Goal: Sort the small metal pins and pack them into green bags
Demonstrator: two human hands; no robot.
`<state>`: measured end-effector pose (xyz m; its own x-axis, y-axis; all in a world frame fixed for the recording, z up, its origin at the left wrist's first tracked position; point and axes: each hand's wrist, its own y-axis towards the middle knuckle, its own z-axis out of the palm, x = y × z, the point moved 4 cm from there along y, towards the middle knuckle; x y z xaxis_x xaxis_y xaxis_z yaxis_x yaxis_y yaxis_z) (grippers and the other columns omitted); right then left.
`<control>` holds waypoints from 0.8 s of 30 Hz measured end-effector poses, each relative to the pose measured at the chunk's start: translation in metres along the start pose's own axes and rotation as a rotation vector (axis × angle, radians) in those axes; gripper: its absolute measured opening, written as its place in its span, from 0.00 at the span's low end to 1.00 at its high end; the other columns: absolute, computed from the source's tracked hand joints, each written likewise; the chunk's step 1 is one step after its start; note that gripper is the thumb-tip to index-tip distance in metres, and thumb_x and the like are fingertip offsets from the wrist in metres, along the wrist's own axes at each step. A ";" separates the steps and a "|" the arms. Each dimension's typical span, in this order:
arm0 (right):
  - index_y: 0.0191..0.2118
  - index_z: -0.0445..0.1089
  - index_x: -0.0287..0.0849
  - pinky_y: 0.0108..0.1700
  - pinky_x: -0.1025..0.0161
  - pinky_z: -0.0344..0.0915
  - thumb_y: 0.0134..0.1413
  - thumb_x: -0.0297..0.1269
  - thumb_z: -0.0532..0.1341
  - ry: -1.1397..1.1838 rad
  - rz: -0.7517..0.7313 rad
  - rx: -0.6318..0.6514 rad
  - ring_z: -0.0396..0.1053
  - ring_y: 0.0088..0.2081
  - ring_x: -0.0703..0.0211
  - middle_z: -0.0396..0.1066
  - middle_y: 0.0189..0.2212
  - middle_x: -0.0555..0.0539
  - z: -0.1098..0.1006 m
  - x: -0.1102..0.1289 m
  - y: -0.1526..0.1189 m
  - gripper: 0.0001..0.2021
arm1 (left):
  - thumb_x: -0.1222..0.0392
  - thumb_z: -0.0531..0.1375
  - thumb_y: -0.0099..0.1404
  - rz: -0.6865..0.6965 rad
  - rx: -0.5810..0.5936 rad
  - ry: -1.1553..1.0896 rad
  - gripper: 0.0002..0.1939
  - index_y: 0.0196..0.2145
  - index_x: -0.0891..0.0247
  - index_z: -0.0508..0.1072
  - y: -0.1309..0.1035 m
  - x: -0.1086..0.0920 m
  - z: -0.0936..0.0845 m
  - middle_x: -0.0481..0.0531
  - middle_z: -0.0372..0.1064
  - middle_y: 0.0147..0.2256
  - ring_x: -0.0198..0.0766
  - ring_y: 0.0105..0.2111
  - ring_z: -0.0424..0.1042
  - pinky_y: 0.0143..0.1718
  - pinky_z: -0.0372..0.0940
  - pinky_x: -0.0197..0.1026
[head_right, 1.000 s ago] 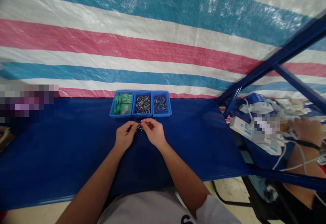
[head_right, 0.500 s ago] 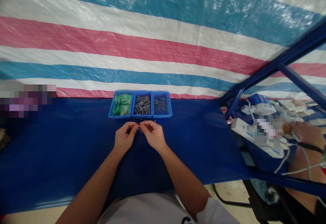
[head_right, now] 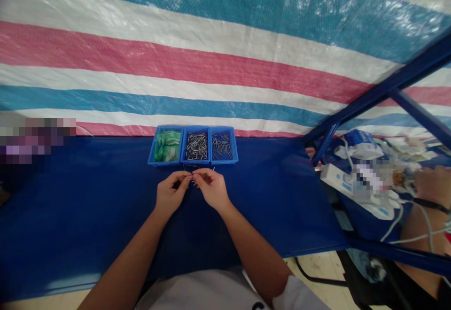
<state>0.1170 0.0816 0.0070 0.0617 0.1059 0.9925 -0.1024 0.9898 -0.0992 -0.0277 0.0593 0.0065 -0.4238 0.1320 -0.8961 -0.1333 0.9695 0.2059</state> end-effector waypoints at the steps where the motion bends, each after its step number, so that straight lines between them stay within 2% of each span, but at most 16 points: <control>1: 0.34 0.77 0.43 0.28 0.64 0.70 0.48 0.44 0.66 0.005 0.003 0.006 0.70 0.25 0.61 0.75 0.25 0.49 0.000 -0.001 0.000 0.10 | 0.52 0.58 0.63 0.000 -0.002 0.006 0.11 0.36 0.61 0.75 0.000 0.000 0.000 0.46 0.72 0.24 0.32 0.23 0.69 0.29 0.64 0.34; 4: 0.35 0.77 0.43 0.31 0.63 0.71 0.50 0.42 0.65 -0.051 -0.030 0.025 0.71 0.27 0.60 0.76 0.27 0.48 0.001 -0.002 -0.002 0.09 | 0.52 0.58 0.64 -0.006 -0.002 0.034 0.11 0.34 0.62 0.75 0.001 0.000 -0.001 0.47 0.72 0.25 0.33 0.24 0.69 0.29 0.65 0.34; 8: 0.38 0.77 0.46 0.38 0.61 0.71 0.54 0.38 0.64 -0.195 -0.153 0.067 0.73 0.34 0.58 0.77 0.34 0.46 0.002 0.002 -0.006 0.07 | 0.52 0.56 0.65 -0.024 0.001 0.078 0.13 0.29 0.62 0.73 0.002 0.000 -0.004 0.46 0.70 0.22 0.32 0.22 0.67 0.27 0.62 0.33; 12: 0.38 0.77 0.46 0.38 0.60 0.71 0.55 0.38 0.63 -0.249 -0.199 0.070 0.73 0.32 0.58 0.76 0.33 0.47 0.002 0.004 -0.008 0.06 | 0.51 0.54 0.66 -0.044 0.022 0.089 0.17 0.25 0.62 0.72 0.001 0.000 -0.005 0.45 0.67 0.19 0.31 0.20 0.65 0.25 0.59 0.33; 18: 0.38 0.76 0.44 0.34 0.63 0.71 0.55 0.40 0.62 -0.155 -0.128 -0.003 0.73 0.31 0.59 0.77 0.32 0.47 -0.001 -0.002 -0.004 0.08 | 0.54 0.59 0.63 0.011 0.031 -0.003 0.11 0.36 0.63 0.74 0.001 -0.003 -0.002 0.46 0.72 0.25 0.31 0.23 0.69 0.27 0.62 0.32; 24: 0.38 0.76 0.45 0.38 0.62 0.71 0.56 0.36 0.62 -0.271 -0.260 0.032 0.73 0.33 0.60 0.77 0.34 0.47 0.002 0.006 -0.006 0.07 | 0.54 0.55 0.66 0.047 0.030 0.059 0.12 0.31 0.63 0.73 0.002 -0.004 -0.002 0.46 0.70 0.24 0.30 0.22 0.67 0.26 0.61 0.32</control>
<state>0.1158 0.0758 0.0141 -0.1743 -0.1822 0.9677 -0.1492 0.9763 0.1570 -0.0284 0.0606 0.0109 -0.4815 0.1654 -0.8607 -0.0854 0.9685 0.2339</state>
